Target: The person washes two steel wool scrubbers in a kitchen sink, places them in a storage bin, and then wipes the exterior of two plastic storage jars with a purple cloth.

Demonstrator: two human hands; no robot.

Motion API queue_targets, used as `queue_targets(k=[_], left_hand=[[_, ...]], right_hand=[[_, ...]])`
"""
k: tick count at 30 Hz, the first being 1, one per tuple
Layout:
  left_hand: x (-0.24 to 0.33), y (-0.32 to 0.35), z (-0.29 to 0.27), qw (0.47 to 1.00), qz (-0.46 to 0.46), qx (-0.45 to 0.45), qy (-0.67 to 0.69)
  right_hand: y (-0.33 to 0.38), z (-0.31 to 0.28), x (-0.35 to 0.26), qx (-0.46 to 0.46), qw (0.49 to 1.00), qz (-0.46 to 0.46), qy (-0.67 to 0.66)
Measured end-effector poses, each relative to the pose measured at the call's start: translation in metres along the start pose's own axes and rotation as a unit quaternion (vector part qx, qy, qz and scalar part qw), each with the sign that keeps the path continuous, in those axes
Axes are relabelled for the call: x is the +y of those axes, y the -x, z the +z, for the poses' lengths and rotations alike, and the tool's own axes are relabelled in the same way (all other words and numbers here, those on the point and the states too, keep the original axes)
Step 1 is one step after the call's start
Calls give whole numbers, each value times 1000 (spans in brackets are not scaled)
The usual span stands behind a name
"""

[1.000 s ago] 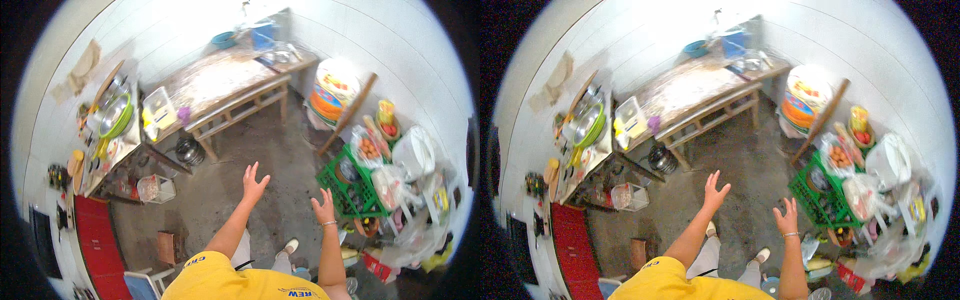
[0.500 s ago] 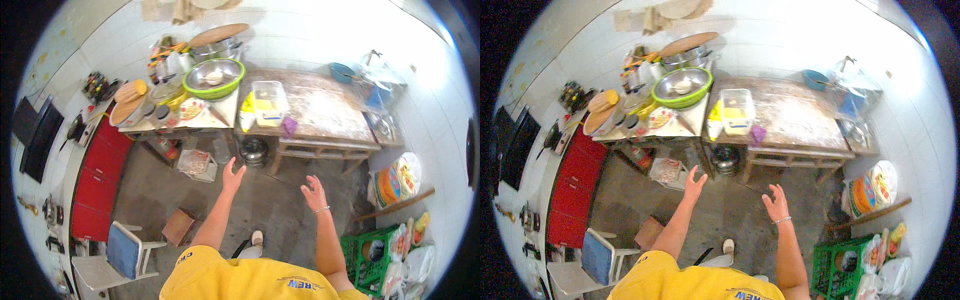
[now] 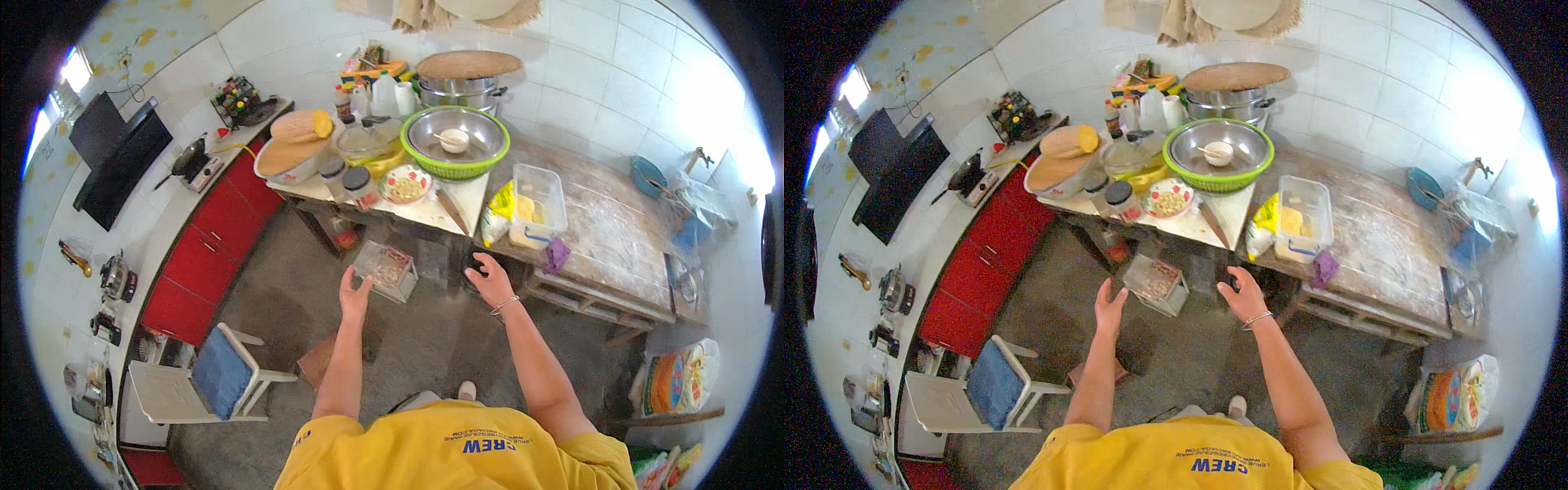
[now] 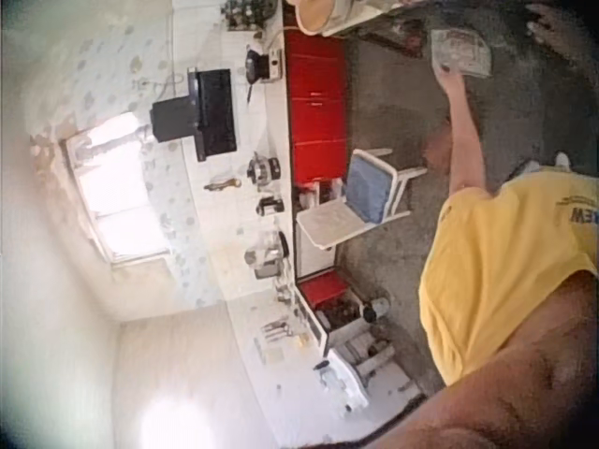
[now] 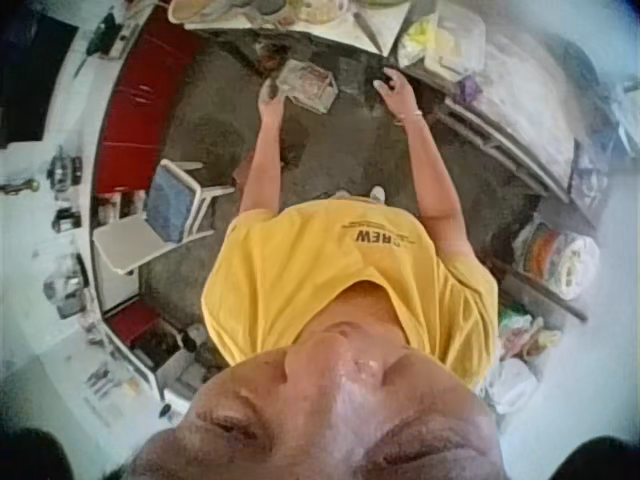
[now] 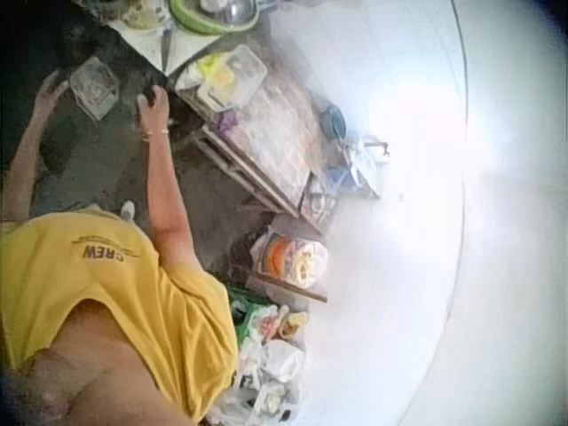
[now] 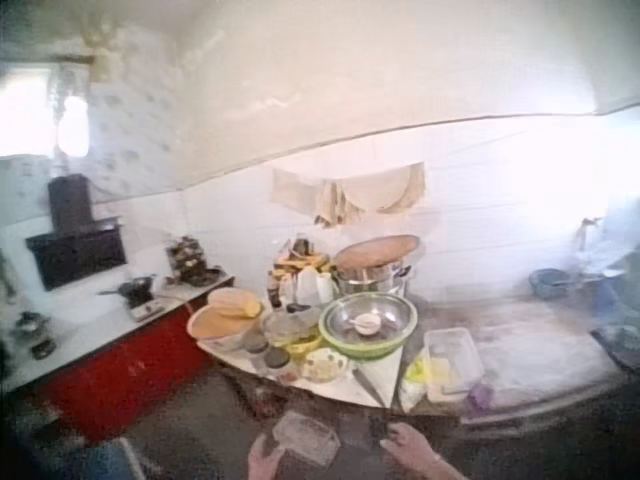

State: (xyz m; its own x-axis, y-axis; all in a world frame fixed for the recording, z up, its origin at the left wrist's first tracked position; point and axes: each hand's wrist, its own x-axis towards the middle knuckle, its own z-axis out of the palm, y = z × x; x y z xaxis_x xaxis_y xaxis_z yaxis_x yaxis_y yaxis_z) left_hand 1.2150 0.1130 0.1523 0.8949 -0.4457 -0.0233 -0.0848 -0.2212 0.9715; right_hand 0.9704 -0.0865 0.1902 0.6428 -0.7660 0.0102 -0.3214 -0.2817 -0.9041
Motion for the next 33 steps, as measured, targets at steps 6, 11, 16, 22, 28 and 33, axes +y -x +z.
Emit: queue_targets(k=[6, 11, 16, 22, 28, 33], left_hand=[[0, -68, -54, 999, -2, 40, -33], [-53, -145, -59, 999, 12, 43, 18], [-63, -261, -61, 998, 60, -4, -26], [-14, -391, -60, 964, 143, -131, -183], [-17, -456, -42, 935, 206, -198, -212], [-24, -465, -31, 933, 214, -243, -155]], right_hand=[[-84, 88, -28, -47, 996, -72, 2], [-151, 158, -52, -35, 994, -84, 58], [-234, 251, -59, 107, 965, -131, 201], [-296, 308, -83, 201, 950, -43, 233], [-314, 326, -88, 240, 948, -18, 206], [-315, 328, -89, 239, 945, -8, 221]])
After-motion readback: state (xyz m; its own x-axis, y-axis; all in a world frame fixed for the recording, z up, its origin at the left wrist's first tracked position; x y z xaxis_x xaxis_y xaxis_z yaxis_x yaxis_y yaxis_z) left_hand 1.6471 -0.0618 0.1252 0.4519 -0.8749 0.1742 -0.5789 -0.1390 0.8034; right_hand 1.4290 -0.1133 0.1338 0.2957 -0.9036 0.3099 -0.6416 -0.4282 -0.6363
